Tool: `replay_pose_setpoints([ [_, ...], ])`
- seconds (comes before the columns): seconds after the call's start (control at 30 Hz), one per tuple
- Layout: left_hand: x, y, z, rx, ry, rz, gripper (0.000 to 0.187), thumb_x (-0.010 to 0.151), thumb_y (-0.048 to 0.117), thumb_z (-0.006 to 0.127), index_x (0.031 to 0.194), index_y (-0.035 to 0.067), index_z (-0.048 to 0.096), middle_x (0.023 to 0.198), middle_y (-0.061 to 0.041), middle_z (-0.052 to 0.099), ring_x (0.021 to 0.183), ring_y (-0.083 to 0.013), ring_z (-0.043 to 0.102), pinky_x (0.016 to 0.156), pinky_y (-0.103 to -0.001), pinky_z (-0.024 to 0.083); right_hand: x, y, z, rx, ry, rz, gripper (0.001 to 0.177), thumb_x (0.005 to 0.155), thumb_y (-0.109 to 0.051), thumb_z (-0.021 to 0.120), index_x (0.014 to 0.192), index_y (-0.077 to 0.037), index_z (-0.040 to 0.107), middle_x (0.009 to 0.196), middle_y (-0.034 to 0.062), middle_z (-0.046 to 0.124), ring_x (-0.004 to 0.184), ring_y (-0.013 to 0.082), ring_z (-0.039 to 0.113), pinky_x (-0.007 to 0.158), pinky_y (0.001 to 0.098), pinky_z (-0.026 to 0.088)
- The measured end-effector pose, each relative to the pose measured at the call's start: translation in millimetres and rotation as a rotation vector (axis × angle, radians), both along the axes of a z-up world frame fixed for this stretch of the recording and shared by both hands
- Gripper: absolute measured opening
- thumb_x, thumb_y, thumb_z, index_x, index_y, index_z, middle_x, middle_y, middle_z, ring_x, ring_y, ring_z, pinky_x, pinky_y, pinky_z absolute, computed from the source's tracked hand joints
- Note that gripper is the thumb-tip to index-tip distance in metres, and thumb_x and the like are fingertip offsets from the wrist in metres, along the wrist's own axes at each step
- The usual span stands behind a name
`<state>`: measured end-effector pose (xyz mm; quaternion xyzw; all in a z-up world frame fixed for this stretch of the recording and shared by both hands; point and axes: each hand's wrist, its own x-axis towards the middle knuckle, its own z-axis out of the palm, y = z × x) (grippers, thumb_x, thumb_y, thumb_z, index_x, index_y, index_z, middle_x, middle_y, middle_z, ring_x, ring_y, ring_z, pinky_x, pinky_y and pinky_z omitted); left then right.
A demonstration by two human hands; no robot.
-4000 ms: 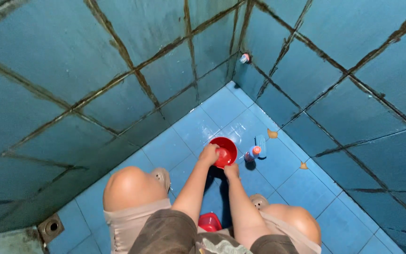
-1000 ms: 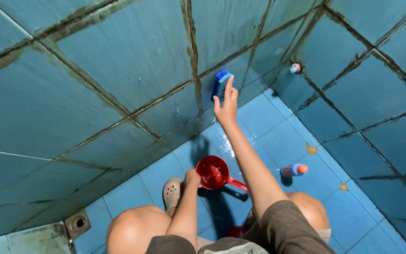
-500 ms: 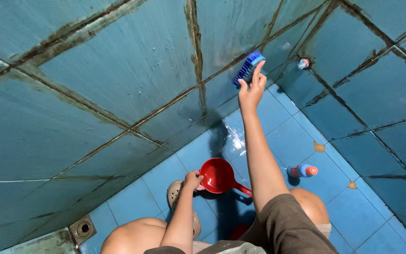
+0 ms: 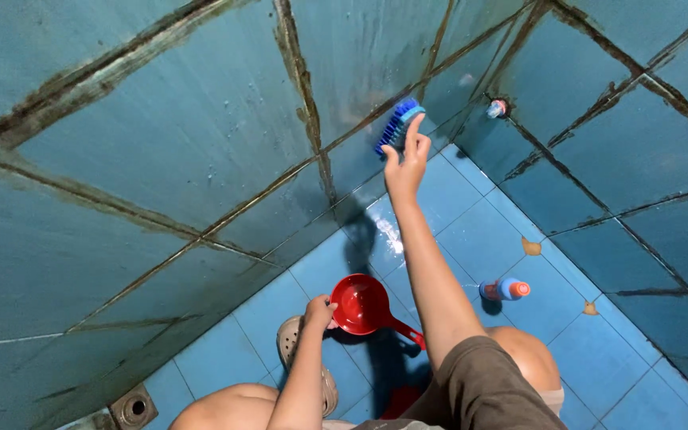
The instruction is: Scrubbing a tiled bathroom wall using a brush, cleaning solution, and water from a scoop.
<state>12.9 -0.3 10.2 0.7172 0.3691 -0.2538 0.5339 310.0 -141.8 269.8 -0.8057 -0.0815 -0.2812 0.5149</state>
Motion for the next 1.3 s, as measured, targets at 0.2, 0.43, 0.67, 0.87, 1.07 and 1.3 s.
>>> replay_pose_setpoints([
  [0.2,5,-1,-5,-0.065,0.115,-0.013,0.027,0.097,0.013,0.067,0.121,0.003,0.065,0.078,-0.019,0.075,0.055,-0.0272,0.073,0.047,-0.037,0.06,-55,38,-37,-0.084,-0.058,-0.005,0.093,0.083,-0.007,0.08,0.162,-0.015,0.032,0.112,0.0138,0.05,0.098,0.0292,0.054,0.089,0.0345,0.048],
  [0.43,-2,0,-1,-0.003,0.075,0.026,0.031,0.095,0.015,0.068,0.125,0.005,0.066,0.078,-0.02,0.075,0.054,-0.028,0.072,0.046,-0.036,0.057,20,-10,-62,0.042,0.131,-0.018,0.1,0.085,-0.01,0.08,0.166,-0.015,0.021,0.106,0.0116,0.052,0.091,0.026,0.054,0.084,0.0339,0.049],
  [0.67,5,-1,5,-0.076,0.129,-0.001,0.033,0.096,0.014,0.069,0.126,0.003,0.06,0.077,-0.02,0.074,0.055,-0.0284,0.074,0.046,-0.037,0.059,-42,32,-49,0.046,0.071,-0.018,0.097,0.085,-0.006,0.078,0.165,-0.011,0.023,0.109,0.0133,0.049,0.095,0.0273,0.053,0.089,0.0348,0.048],
  [0.87,0,4,2,-0.045,0.154,0.004,0.037,0.095,0.014,0.07,0.128,0.008,0.057,0.077,-0.024,0.073,0.056,-0.0303,0.073,0.045,-0.04,0.054,-36,27,6,-0.035,0.017,0.01,0.092,0.089,-0.011,0.077,0.164,-0.012,0.025,0.112,0.0138,0.048,0.097,0.0279,0.053,0.087,0.0329,0.048],
  [1.07,-1,6,-16,-0.097,0.039,0.058,0.032,0.095,0.016,0.07,0.124,0.005,0.064,0.078,-0.018,0.075,0.054,-0.0266,0.074,0.045,-0.036,0.059,25,-2,-49,0.085,0.126,-0.031,0.096,0.089,-0.013,0.08,0.166,-0.014,0.021,0.101,0.01,0.046,0.086,0.0217,0.05,0.079,0.0307,0.048],
  [1.3,6,2,1,-0.042,0.157,0.053,0.033,0.095,0.016,0.07,0.127,0.01,0.062,0.08,-0.019,0.075,0.054,-0.0282,0.073,0.044,-0.038,0.057,9,17,-1,0.134,0.119,0.018,0.097,0.09,-0.019,0.081,0.165,-0.013,0.019,0.095,0.004,0.045,0.077,0.0146,0.047,0.07,0.0276,0.046],
])
